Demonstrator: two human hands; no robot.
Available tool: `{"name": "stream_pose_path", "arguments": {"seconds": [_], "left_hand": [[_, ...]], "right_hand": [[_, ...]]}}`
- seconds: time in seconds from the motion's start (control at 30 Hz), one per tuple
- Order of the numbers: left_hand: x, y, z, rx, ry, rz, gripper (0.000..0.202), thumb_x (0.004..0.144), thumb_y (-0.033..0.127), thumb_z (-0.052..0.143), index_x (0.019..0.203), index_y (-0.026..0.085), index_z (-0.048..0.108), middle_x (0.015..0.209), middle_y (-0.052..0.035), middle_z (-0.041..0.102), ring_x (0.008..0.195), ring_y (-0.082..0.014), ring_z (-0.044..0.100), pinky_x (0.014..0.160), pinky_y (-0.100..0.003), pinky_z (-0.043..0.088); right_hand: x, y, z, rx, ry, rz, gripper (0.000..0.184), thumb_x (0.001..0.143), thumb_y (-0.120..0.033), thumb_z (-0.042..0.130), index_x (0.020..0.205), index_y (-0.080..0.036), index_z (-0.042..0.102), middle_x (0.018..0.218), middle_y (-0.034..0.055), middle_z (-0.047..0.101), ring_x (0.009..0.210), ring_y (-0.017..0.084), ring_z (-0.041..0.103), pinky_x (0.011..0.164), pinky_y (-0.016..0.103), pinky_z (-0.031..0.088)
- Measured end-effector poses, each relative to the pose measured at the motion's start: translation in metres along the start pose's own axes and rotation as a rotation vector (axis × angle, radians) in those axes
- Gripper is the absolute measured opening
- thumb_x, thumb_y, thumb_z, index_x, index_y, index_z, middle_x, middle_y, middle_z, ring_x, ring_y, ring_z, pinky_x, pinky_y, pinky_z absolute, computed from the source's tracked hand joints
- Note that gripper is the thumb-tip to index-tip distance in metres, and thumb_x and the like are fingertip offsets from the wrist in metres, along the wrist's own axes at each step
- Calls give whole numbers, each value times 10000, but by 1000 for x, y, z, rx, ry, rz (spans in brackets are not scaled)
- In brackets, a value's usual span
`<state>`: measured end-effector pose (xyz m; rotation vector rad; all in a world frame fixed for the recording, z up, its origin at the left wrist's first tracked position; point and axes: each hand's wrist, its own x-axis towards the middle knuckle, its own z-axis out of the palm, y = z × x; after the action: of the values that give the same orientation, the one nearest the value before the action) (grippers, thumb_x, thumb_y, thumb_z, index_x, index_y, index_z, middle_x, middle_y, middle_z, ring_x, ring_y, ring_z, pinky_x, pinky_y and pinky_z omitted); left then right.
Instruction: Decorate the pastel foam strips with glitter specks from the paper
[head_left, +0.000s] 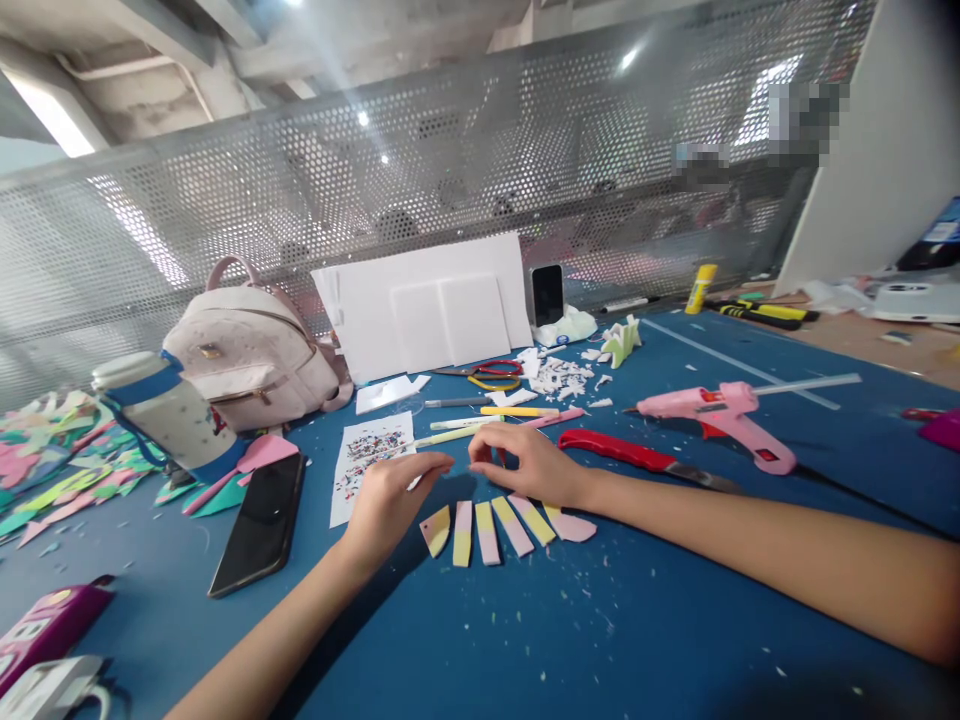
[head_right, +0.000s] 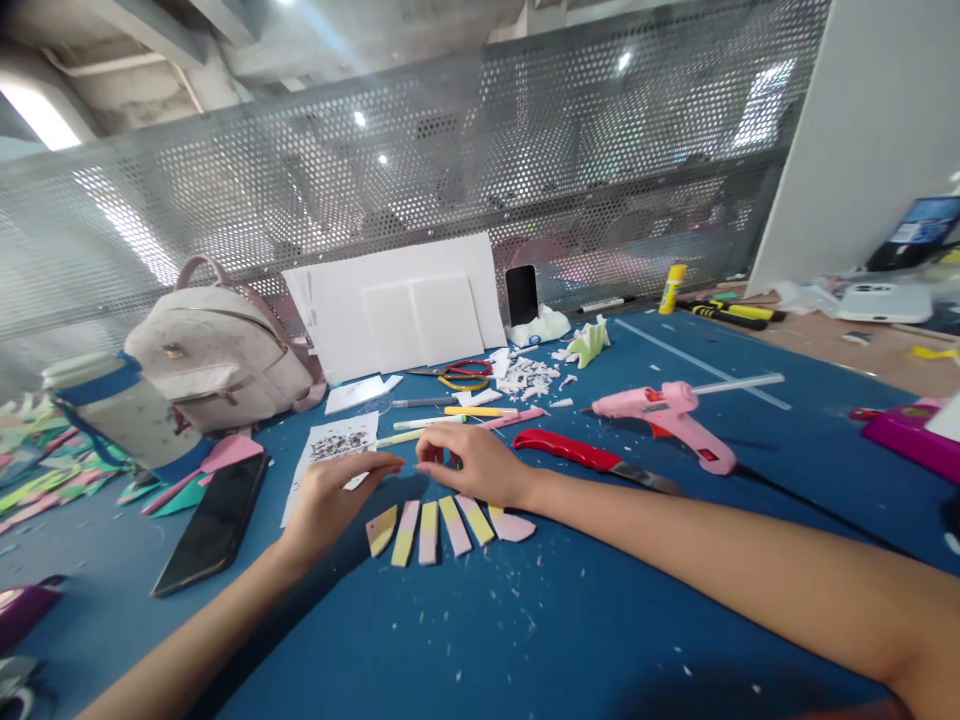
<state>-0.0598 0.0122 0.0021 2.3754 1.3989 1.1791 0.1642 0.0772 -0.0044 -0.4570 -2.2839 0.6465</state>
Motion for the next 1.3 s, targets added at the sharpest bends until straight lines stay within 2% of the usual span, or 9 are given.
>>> {"name": "stream_pose_path", "arguments": {"seconds": [0.1, 0.27, 0.43, 0.53, 0.67, 0.77, 0.9, 1.07, 1.3], "left_hand": [[5, -1, -8, -95, 47, -104, 121, 902, 228, 616, 887, 227, 737, 856, -24, 775, 793, -197, 738, 750, -286, 575], [13, -1, -14, -558, 164, -337, 168, 885, 329, 665, 883, 162, 672, 833, -64, 749, 786, -210, 741, 690, -284, 601], [14, -6, -14, -700, 276, -399, 216, 870, 357, 691, 895, 153, 623, 944, -92, 750, 851, -222, 742, 672, -272, 591], [13, -5, -13, -670, 298, -373, 209, 877, 354, 682, 898, 159, 612, 902, -79, 747, 810, -216, 742, 649, -271, 581], [10, 1, -9, -587, 234, -318, 161, 901, 319, 649, 893, 162, 617, 770, -52, 730, 725, -187, 726, 608, -249, 556], [8, 5, -5, -506, 141, -283, 130, 914, 295, 617, 894, 167, 623, 742, -42, 722, 696, -175, 715, 589, -245, 549], [4, 10, -2, -322, 24, -204, 93, 921, 244, 582, 891, 183, 644, 766, -18, 714, 675, -146, 699, 628, -243, 554], [1, 11, 1, -223, -31, -149, 96, 913, 212, 566, 891, 191, 657, 771, -4, 709, 678, -141, 691, 643, -241, 553], [0, 12, 6, -187, -60, -145, 106, 900, 204, 570, 886, 204, 674, 760, -2, 728, 678, -149, 692, 645, -242, 542]], "right_hand": [[1, 3, 0, 23, 73, 61, 100, 955, -270, 549, 888, -202, 579, 883, 22, 619, 808, 151, 560, 677, 270, 429], [5, 15, 1, 142, 220, 191, 140, 959, -297, 527, 872, -191, 556, 850, 17, 588, 810, 157, 572, 676, 261, 429], [6, 24, 2, 223, 292, 290, 139, 945, -316, 522, 892, -190, 548, 841, 12, 551, 795, 160, 557, 623, 245, 411], [6, 25, 2, 223, 328, 288, 83, 933, -254, 498, 962, -195, 549, 936, 37, 578, 894, 180, 577, 650, 252, 425], [6, 25, 2, 225, 318, 242, 194, 924, -146, 424, 1036, -199, 573, 1051, 59, 612, 1014, 192, 586, 751, 286, 457], [6, 21, 1, 253, 243, 205, 230, 975, -199, 421, 1118, -211, 602, 1128, 72, 634, 1061, 199, 595, 768, 297, 475], [5, 11, -1, 207, 132, 98, 240, 971, -291, 553, 1201, -264, 617, 1213, 61, 629, 1083, 201, 591, 740, 290, 490], [4, 4, -2, 116, 17, -37, 102, 921, -292, 660, 1012, -263, 697, 1059, 18, 692, 1042, 194, 592, 913, 370, 465], [5, 3, -3, 124, 19, 20, 171, 947, -353, 616, 909, -220, 718, 900, 31, 725, 895, 190, 623, 843, 350, 469]]}}
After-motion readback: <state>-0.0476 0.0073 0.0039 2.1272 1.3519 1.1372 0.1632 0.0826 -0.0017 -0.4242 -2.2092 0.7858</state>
